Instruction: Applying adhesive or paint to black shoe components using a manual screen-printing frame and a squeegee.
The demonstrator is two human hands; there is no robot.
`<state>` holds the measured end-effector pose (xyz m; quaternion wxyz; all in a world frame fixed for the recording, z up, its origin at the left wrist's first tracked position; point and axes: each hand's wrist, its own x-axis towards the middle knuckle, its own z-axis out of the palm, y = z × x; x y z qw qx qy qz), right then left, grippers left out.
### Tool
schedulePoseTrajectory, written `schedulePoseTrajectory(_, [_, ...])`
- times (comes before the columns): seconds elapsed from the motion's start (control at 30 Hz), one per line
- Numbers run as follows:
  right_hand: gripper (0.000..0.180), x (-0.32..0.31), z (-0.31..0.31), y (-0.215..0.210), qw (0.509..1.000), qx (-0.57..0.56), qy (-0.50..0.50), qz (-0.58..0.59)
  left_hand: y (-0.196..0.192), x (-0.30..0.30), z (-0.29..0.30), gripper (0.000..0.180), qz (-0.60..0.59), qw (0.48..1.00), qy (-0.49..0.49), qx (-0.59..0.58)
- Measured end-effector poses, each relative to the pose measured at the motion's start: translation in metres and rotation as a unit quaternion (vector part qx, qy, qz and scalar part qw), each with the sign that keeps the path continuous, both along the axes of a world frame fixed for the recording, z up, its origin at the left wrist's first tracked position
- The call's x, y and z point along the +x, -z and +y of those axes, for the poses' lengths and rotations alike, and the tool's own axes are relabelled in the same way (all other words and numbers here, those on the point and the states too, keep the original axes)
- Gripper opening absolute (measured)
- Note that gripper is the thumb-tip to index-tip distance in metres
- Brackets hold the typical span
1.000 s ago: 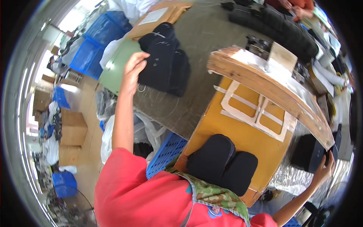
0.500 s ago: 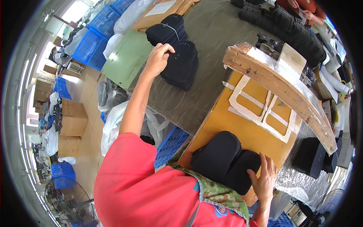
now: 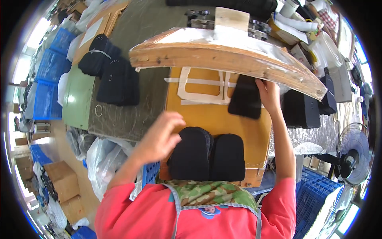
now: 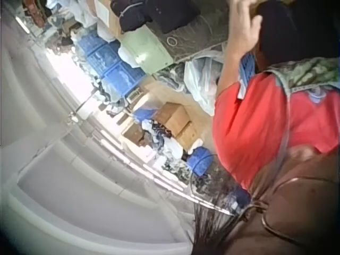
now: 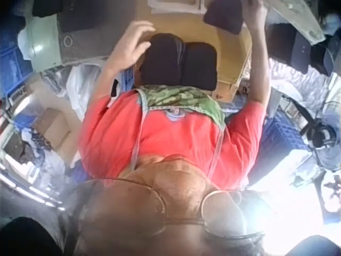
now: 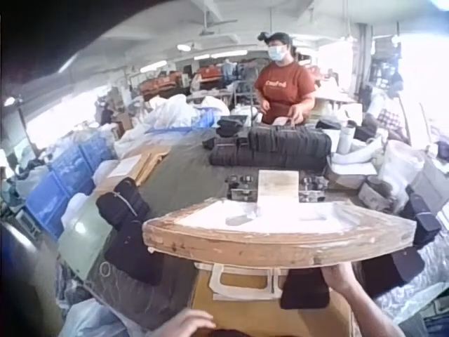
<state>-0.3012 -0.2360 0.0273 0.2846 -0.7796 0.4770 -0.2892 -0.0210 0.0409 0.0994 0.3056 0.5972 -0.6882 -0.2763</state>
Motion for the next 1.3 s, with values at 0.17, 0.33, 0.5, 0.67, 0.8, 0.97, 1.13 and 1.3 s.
schedulePoseTrajectory(0.17, [0.028, 0.021, -0.056, 0.055, 0.978, -0.194, -0.043, 0.060, 0.014, -0.046, 0.014, 0.056, -0.035, 0.998, -0.003, 0.043])
schedulePoseTrajectory(0.33, [0.031, 0.037, -0.027, 0.045, 0.940, -0.303, -0.127, 0.091, 0.019, -0.046, 0.016, 0.053, -0.052, 0.998, -0.008, 0.040])
schedulePoseTrajectory(0.5, [0.044, 0.047, -0.005, 0.032, 0.978, -0.123, -0.113, 0.123, 0.024, -0.048, 0.019, 0.043, -0.120, 0.991, -0.005, -0.054])
schedulePoseTrajectory(0.67, [0.045, 0.050, -0.004, 0.028, 0.977, -0.147, -0.103, 0.117, 0.022, -0.044, 0.023, 0.032, -0.117, 0.989, 0.038, -0.085])
schedulePoseTrajectory(0.8, [0.064, 0.048, -0.005, 0.020, 0.970, -0.128, -0.148, 0.147, 0.006, -0.032, 0.023, 0.032, 0.035, 0.999, 0.019, -0.016])
schedulePoseTrajectory(0.97, [0.108, 0.042, -0.008, 0.010, 0.959, -0.062, -0.199, 0.193, 0.010, -0.007, -0.021, 0.027, 0.229, 0.966, -0.113, 0.020])
schedulePoseTrajectory(1.13, [0.117, 0.043, -0.007, 0.009, 0.964, -0.042, -0.192, 0.181, 0.070, 0.017, -0.148, 0.022, 0.119, 0.974, -0.182, -0.059])
schedulePoseTrajectory(1.3, [0.115, 0.041, -0.006, 0.015, 0.959, -0.111, -0.180, 0.189, 0.089, 0.019, -0.210, 0.035, -0.123, 0.965, -0.206, -0.102])
